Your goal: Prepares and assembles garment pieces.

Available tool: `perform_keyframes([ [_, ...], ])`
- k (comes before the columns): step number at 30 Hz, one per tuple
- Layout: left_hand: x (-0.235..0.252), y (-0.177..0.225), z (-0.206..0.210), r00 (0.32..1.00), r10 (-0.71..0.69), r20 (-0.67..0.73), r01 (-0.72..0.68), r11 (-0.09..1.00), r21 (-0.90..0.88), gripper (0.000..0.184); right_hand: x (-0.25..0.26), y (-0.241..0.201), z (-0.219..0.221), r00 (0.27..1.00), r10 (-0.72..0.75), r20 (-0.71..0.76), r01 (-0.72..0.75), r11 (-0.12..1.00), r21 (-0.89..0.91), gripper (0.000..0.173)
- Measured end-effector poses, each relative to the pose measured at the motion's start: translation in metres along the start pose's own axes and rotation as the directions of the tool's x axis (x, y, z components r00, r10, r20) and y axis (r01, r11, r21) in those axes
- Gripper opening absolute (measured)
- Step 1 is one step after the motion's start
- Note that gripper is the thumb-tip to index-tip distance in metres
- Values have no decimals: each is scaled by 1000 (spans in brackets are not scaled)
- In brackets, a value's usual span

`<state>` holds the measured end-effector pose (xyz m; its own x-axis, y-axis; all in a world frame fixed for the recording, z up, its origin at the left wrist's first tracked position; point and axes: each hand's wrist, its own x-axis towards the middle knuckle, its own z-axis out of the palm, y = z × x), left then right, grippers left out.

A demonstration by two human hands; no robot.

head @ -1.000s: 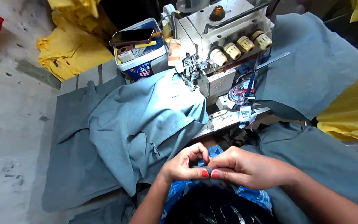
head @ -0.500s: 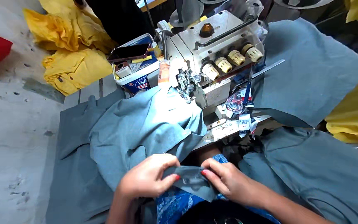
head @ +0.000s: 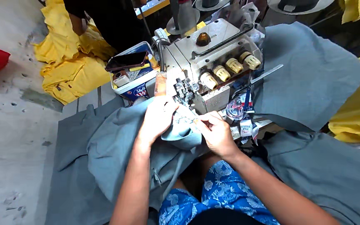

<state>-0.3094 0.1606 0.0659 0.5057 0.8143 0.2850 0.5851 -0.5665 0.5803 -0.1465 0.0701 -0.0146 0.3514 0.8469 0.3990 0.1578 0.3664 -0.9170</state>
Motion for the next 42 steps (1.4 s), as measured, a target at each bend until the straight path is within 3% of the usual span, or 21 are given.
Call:
perform_keyframes([
  [5, -5, 0, -4, 994, 81, 76, -76, 995, -64, 15, -16, -9, -3, 996, 71, 51, -72, 997, 9, 11],
  [11, -5, -3, 0, 983, 160, 86, -169, 980, 107, 18, -22, 0, -3, 983, -134, 128, 157, 970, -188, 25],
  [15, -5, -4, 4, 986, 160, 54, -165, 979, 120, 15, -21, -11, -4, 989, 18, 149, 21, 967, -255, 48],
  [17, -4, -4, 4, 986, 161, 43, -165, 979, 117, 13, -23, -7, -5, 985, -90, 150, 128, 954, -270, 32],
  [19, -5, -3, 4, 988, 149, 46, -153, 982, 113, 12, -24, -5, -5, 973, -153, 172, 199, 936, -291, 29],
  [22, -5, 1, 4, 993, 114, 38, -118, 987, 111, 10, -22, -9, -6, 987, -31, 158, 77, 952, -296, 35],
  [25, -3, 14, 4, 999, -35, 12, 34, 993, 117, 15, -19, -11, -5, 993, 8, 117, 20, 971, -238, 32],
  [28, 3, 19, 13, 994, -72, -85, 84, 985, 149, 31, -11, -10, 0, 998, -46, 47, 56, 968, -244, 25],
  [33, 19, 19, 19, 970, -178, -166, 206, 965, 164, 42, 4, -7, 3, 993, -116, 22, 117, 945, -306, 18],
  [38, 21, 15, 21, 963, -199, -182, 226, 964, 141, 45, 6, -4, 2, 975, -217, 49, 219, 905, -366, 20],
  [42, 23, 15, 20, 957, -228, -182, 254, 957, 140, 44, 11, -12, 0, 977, -192, 94, 213, 885, -414, 22],
])
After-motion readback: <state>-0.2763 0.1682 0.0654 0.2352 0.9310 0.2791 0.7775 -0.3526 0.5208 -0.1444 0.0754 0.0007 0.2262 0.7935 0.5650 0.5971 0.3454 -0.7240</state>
